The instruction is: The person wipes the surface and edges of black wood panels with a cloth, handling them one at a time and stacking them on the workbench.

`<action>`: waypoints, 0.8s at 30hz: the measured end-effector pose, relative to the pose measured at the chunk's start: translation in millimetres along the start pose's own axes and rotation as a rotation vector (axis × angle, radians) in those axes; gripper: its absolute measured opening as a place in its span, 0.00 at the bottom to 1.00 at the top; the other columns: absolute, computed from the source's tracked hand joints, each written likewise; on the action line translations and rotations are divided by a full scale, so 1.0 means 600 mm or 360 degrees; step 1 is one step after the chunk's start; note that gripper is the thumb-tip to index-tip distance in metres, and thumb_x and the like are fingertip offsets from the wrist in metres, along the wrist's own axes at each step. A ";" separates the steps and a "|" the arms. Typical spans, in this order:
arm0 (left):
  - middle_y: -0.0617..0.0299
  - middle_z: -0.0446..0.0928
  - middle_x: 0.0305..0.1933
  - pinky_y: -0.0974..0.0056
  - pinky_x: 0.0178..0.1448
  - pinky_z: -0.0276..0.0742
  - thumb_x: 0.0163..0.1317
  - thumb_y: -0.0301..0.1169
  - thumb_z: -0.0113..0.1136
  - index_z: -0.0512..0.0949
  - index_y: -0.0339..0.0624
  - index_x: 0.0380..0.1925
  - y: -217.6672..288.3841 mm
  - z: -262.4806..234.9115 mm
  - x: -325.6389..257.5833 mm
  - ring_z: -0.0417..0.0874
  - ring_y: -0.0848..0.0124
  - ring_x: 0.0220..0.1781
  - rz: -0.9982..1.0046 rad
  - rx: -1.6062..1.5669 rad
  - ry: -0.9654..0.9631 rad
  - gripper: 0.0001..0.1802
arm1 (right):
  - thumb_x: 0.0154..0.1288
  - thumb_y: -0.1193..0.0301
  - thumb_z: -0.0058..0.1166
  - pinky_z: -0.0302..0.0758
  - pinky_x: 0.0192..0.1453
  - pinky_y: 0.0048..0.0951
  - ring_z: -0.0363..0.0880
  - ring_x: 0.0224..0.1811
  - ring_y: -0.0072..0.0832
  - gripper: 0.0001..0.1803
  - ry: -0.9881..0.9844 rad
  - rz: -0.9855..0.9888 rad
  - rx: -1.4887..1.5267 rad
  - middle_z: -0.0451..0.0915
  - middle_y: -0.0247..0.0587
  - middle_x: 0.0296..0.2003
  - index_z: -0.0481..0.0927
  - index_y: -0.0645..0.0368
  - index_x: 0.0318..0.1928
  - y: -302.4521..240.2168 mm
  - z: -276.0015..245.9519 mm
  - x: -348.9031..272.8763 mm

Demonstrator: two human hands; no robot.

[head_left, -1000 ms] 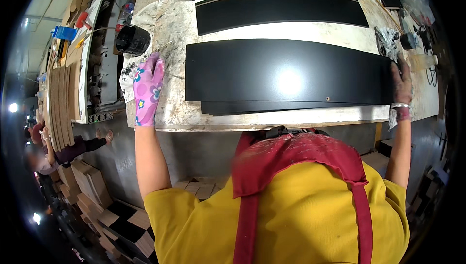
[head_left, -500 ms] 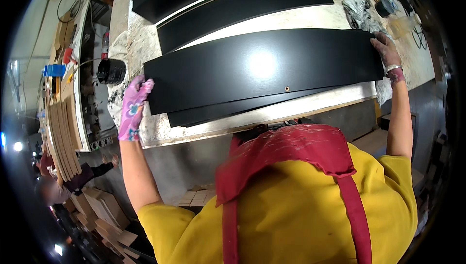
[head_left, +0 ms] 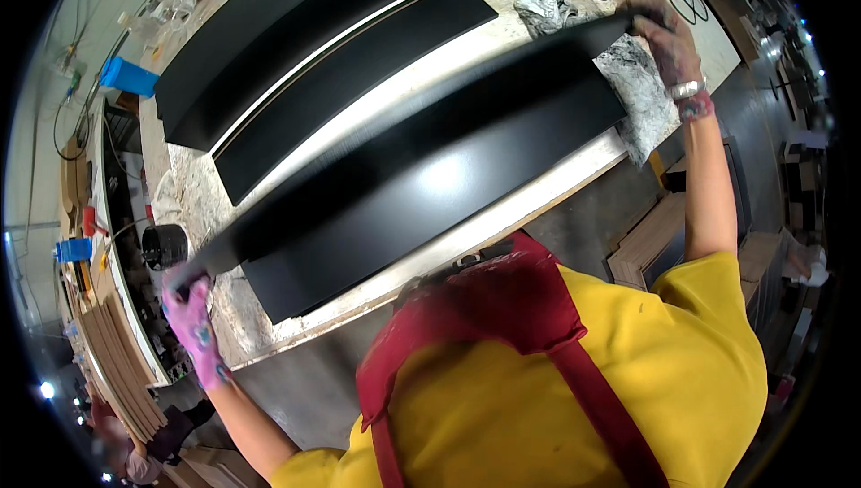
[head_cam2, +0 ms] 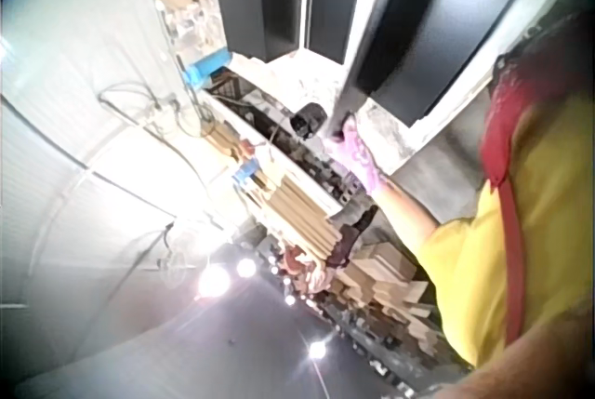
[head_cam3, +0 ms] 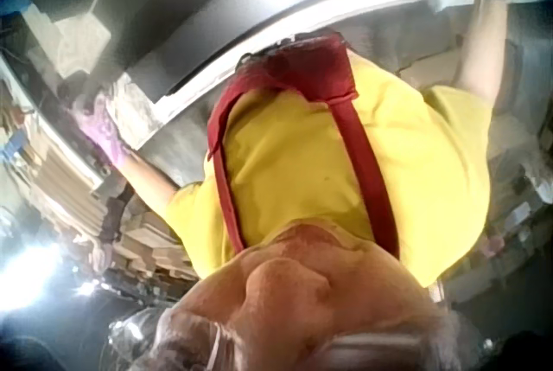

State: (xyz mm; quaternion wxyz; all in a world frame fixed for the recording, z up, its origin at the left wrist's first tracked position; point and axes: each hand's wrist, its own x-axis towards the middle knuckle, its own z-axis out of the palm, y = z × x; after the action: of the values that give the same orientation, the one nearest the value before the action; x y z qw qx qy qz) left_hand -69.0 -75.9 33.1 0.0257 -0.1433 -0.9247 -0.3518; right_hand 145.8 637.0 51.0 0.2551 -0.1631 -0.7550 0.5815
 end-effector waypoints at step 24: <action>0.51 0.66 0.70 0.48 0.76 0.51 0.60 0.51 0.55 0.72 0.45 0.63 0.310 0.282 -0.091 0.59 0.51 0.75 0.1127 0.0840 -0.0782 0.34 | 0.62 0.52 0.59 0.60 0.73 0.36 0.63 0.70 0.46 0.37 0.0020 0.0462 -0.1949 0.64 0.50 0.68 0.64 0.46 0.69 0.268 -0.011 0.016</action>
State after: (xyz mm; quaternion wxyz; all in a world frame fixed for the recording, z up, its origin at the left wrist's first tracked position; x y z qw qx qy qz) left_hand 44.9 154.2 17.8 -0.0396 -0.5153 -0.8555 -0.0317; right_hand 133.6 691.2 -100.3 0.0384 -0.3838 -0.9198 0.0713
